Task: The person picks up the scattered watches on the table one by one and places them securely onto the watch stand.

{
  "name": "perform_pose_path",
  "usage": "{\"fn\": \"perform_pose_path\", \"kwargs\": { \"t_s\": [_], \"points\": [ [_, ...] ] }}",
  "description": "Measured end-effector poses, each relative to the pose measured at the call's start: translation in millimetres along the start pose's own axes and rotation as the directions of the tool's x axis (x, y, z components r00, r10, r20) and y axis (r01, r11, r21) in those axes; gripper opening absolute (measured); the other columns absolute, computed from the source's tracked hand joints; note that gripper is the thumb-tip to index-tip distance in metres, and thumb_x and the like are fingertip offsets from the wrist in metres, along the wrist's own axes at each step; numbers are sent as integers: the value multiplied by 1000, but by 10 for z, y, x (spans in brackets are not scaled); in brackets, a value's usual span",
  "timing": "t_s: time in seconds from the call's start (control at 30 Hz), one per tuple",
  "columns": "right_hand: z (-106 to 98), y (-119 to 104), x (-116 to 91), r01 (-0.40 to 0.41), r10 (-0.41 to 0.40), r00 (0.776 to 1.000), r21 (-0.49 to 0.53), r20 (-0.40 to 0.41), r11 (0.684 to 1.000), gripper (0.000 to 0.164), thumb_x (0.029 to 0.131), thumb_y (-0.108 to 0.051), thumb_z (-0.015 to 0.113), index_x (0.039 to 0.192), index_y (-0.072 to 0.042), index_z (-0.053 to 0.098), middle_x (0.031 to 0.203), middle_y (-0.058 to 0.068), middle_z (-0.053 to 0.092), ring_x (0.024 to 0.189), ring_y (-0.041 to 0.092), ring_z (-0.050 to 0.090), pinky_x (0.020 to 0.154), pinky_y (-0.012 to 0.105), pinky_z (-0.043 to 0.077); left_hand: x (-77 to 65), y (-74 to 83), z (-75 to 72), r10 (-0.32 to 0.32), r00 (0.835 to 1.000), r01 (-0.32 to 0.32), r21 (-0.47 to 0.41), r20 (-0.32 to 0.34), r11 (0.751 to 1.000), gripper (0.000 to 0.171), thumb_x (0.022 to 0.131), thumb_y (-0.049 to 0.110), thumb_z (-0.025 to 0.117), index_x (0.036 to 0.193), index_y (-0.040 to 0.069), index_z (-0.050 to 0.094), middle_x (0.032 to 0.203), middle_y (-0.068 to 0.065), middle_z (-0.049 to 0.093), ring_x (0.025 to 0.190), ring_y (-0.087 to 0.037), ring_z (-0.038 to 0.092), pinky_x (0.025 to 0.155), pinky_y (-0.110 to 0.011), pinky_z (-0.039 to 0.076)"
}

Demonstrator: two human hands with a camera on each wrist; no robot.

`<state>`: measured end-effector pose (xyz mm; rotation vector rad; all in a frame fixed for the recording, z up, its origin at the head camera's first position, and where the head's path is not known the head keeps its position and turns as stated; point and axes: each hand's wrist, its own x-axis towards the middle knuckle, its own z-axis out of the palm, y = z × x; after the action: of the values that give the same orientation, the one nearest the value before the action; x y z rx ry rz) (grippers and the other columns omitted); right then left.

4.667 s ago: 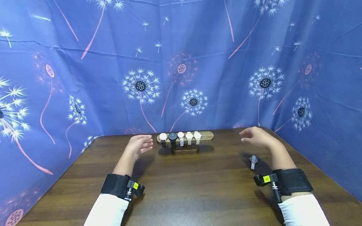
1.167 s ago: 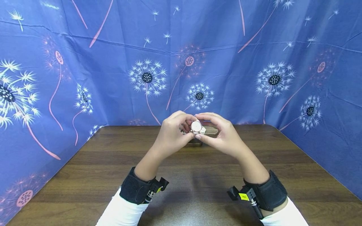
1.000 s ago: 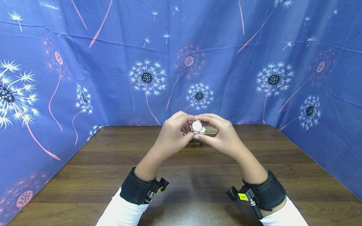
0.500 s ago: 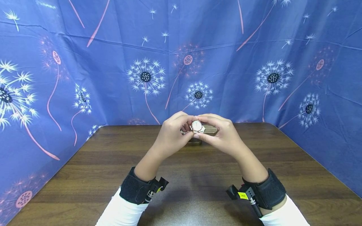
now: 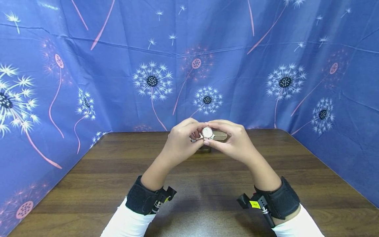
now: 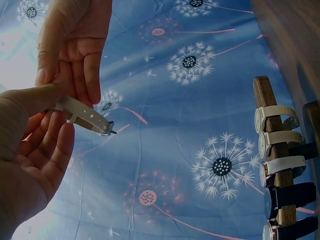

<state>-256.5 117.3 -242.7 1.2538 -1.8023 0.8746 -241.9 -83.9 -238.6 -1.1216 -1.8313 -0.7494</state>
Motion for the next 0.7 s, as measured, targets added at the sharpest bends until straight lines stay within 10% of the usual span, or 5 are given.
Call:
{"fn": "perform_pose_path", "kwargs": {
  "t_s": [0.47, 0.57, 0.7],
  "points": [
    [-247, 156, -23, -143, 141, 989, -68, -30, 987, 40, 72, 1, 84, 110, 1, 71, 109, 10, 70, 96, 22, 66, 89, 17, 51, 0, -257, -317, -180, 984, 180, -35, -2, 983, 50, 72, 16, 88, 115, 0, 69, 92, -7, 66, 75, -16, 63, 66, -22, 56],
    [-390, 198, -41, -214, 212, 977, -101, -34, 972, 40, 74, 1, 83, 112, 1, 71, 109, 10, 70, 95, 18, 65, 89, 16, 50, -30, -385, -485, -305, 950, 303, -39, -71, 952, 40, 77, 17, 84, 112, 1, 71, 93, -9, 69, 75, -19, 65, 67, -27, 57],
    [-576, 285, -94, -287, 284, 958, -161, -42, 944, 39, 77, -1, 81, 114, 1, 70, 109, 12, 69, 96, 2, 62, 88, 12, 48, -98, -570, -687, -482, 866, 478, -65, -132, 876, 25, 90, 17, 72, 108, 1, 72, 91, -12, 72, 75, -19, 68, 67, -28, 56]
  ]
}}
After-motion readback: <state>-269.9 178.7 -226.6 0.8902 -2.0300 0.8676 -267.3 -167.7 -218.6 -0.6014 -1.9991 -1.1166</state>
